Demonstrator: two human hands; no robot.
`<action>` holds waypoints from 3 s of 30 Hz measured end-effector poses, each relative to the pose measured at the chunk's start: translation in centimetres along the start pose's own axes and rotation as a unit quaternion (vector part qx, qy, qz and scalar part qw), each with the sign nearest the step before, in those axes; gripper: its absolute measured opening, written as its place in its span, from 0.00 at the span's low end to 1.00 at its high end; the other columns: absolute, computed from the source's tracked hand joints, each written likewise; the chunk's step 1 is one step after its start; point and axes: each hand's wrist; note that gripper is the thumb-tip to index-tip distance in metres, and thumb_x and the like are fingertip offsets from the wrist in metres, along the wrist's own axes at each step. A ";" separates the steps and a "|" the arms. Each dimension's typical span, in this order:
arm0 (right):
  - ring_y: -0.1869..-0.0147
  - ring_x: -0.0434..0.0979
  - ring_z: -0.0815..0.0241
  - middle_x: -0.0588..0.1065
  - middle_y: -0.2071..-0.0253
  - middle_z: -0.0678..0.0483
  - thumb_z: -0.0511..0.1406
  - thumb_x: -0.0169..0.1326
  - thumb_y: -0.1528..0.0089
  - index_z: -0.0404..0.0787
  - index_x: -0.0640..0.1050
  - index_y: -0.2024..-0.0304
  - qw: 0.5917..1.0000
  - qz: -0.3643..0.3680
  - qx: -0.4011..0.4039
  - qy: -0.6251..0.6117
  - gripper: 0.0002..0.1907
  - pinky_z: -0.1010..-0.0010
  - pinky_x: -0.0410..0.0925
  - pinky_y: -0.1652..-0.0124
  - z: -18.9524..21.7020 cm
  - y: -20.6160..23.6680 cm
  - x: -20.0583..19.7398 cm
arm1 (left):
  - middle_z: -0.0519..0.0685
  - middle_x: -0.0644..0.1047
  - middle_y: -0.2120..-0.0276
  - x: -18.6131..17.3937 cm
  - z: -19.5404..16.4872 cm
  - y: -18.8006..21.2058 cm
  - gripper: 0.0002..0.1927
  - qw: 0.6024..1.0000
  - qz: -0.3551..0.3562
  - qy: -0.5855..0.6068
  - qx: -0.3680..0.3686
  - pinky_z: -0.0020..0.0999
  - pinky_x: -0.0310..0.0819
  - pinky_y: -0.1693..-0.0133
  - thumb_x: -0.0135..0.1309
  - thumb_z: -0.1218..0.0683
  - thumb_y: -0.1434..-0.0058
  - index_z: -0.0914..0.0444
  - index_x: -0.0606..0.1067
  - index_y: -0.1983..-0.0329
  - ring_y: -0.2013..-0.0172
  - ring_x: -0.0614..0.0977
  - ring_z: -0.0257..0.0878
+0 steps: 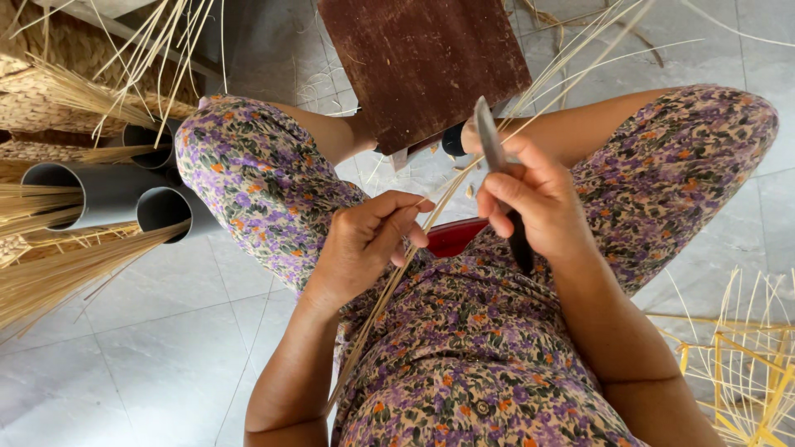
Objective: The person sits on a low stool and splits thin bamboo strips with a small knife, holding each strip taut and drawing the blade along it to shave and separate the strips. They work through strips one at a time, occasionally reaching to the table for new material and setting processed strips aside.
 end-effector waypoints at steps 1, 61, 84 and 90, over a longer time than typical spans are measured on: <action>0.78 0.68 0.69 0.76 0.70 0.49 0.31 0.48 0.29 0.37 0.67 0.33 1.000 0.007 0.002 -0.002 0.21 0.79 0.63 0.77 -0.1 -0.1 -0.2 | 0.46 0.82 0.73 -0.1 0.0 0.1 0.11 1.000 -0.005 0.008 0.001 0.21 0.72 0.76 0.49 0.57 0.27 0.63 0.80 0.49 0.79 0.77 0.26; 0.81 0.70 0.71 0.78 0.72 0.52 0.34 0.49 0.29 0.38 0.70 0.40 0.999 0.033 -0.013 0.009 0.16 0.79 0.65 0.80 -1.6 0.4 0.9 | 0.51 0.84 0.66 -0.9 -0.1 1.7 0.15 0.981 -0.006 -0.173 0.087 0.29 0.83 0.64 0.55 0.57 0.32 0.65 0.76 0.43 0.66 0.87 0.34; 0.80 0.70 0.72 0.78 0.71 0.53 0.34 0.48 0.29 0.38 0.69 0.38 0.997 0.044 0.022 0.066 0.17 0.81 0.64 0.80 -1.8 0.3 1.0 | 0.45 0.82 0.72 0.5 0.8 -0.3 0.14 0.994 0.057 -0.089 0.034 0.23 0.81 0.71 0.49 0.57 0.28 0.64 0.76 0.42 0.74 0.84 0.30; 0.81 0.68 0.71 0.77 0.72 0.53 0.33 0.48 0.30 0.39 0.69 0.37 1.000 0.015 0.021 0.004 0.18 0.80 0.63 0.81 -2.1 -0.8 -0.5 | 0.46 0.78 0.81 0.5 0.8 -0.7 0.13 0.990 0.053 -0.122 -0.037 0.26 0.76 0.77 0.47 0.55 0.29 0.62 0.81 0.49 0.81 0.79 0.30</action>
Point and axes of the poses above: each hand's wrist, its own y-axis away from the middle knuckle, its own x-axis out of the palm, z = x × y
